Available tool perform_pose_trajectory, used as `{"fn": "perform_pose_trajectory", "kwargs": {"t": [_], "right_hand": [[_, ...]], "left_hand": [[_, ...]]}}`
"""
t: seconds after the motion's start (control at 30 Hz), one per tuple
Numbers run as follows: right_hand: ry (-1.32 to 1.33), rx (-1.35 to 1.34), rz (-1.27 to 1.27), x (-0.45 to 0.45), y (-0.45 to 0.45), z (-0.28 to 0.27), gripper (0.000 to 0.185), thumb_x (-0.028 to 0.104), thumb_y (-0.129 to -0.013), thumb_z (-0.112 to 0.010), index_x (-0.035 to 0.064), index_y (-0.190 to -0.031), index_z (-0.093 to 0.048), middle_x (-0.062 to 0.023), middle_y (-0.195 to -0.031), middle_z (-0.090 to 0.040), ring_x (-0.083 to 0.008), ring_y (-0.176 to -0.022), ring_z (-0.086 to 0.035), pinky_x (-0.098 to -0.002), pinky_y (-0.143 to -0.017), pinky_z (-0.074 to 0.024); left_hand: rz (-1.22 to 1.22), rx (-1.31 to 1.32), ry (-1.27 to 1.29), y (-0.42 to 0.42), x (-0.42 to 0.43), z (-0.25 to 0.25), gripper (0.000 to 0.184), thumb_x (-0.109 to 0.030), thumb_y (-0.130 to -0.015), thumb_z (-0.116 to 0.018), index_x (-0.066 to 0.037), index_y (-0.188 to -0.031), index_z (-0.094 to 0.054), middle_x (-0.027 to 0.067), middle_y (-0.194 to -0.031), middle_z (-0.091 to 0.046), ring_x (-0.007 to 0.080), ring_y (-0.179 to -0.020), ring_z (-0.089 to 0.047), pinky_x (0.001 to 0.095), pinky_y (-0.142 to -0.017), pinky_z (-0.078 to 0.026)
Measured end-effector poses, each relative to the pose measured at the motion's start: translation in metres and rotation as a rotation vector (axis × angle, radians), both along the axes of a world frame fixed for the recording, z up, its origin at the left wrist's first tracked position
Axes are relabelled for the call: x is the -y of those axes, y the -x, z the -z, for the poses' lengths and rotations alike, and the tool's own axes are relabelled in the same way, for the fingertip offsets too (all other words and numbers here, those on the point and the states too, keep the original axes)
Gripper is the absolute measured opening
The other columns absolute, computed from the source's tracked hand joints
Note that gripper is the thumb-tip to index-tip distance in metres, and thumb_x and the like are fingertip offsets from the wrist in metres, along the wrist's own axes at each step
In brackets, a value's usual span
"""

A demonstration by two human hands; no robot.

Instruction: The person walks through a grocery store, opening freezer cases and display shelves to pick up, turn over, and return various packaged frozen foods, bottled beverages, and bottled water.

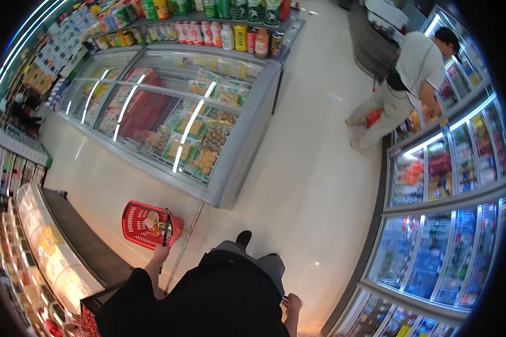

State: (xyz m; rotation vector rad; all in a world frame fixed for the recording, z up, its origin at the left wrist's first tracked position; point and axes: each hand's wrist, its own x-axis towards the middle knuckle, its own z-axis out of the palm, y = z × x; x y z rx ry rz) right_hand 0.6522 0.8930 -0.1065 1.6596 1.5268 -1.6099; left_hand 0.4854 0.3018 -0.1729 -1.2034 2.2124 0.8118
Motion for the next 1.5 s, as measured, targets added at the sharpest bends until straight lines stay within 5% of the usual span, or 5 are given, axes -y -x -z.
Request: {"fn": "perform_pose_trajectory", "kwargs": {"t": [0.57, 0.87, 1.2, 1.37, 1.5], "right_hand": [[-0.001, 0.078, -0.661, -0.284, 0.273, -0.001, 0.027, 0.016, -0.088, -0.048, 0.0017, -0.11, -0.054, -0.0128, -0.085, -0.061, -0.0191, -0.065, -0.058, -0.0299, -0.05, -0.0462], [0.108, 0.023, -0.39, -0.401, 0.368, 0.041, 0.026, 0.013, -0.089, -0.048, -0.0058, -0.107, -0.049, -0.0187, -0.085, -0.061, -0.0232, -0.058, -0.058, -0.0318, -0.049, -0.0482], [0.079, -0.024, -0.678, -0.383, 0.531, 0.018, 0.023, 0.014, -0.087, -0.05, -0.0014, -0.104, -0.053, -0.0158, -0.085, -0.061, -0.0212, -0.064, -0.059, -0.0305, -0.051, -0.0473], [0.079, -0.007, -0.744, -0.369, 0.623, 0.002, 0.023, 0.016, -0.086, -0.05, 0.0008, -0.103, -0.055, -0.0143, -0.086, -0.062, -0.0209, -0.067, -0.06, -0.0309, -0.053, -0.0484], [-0.125, -0.102, -1.223, -0.378, 0.686, 0.012, 0.016, 0.014, -0.085, -0.049, 0.0015, -0.088, -0.058, -0.0095, -0.075, -0.06, -0.0182, -0.063, -0.057, -0.032, -0.054, -0.0474]], "left_hand": [[-0.176, 0.236, -0.031, -0.024, -0.332, -0.077, 0.046, -0.029, -0.072, -0.06, 0.009, -0.097, -0.063, 0.03, -0.097, -0.062, 0.0393, -0.097, -0.061, 0.0421, -0.084, -0.048], [-0.693, -0.021, -0.541, 0.094, -0.476, -0.11, 0.026, -0.024, -0.081, -0.063, -0.007, -0.065, -0.05, 0.0014, -0.052, -0.043, 0.0132, -0.044, -0.042, 0.0304, -0.042, -0.032], [-1.108, -0.274, -1.059, 0.233, -0.512, -0.113, 0.033, -0.022, -0.088, -0.053, -0.017, -0.06, -0.037, -0.0057, -0.048, -0.03, 0.0091, -0.037, -0.026, 0.0259, -0.038, -0.023], [-1.333, -0.457, -0.937, 0.318, -0.503, -0.107, 0.027, -0.017, -0.086, -0.049, -0.016, -0.061, -0.038, -0.0044, -0.048, -0.03, 0.0102, -0.037, -0.028, 0.0269, -0.037, -0.024], [-1.514, -0.547, -0.882, 0.363, -0.487, -0.099, 0.027, -0.018, -0.086, -0.048, -0.016, -0.062, -0.037, -0.0035, -0.047, -0.031, 0.0114, -0.038, -0.031, 0.0282, -0.038, -0.028]]}}
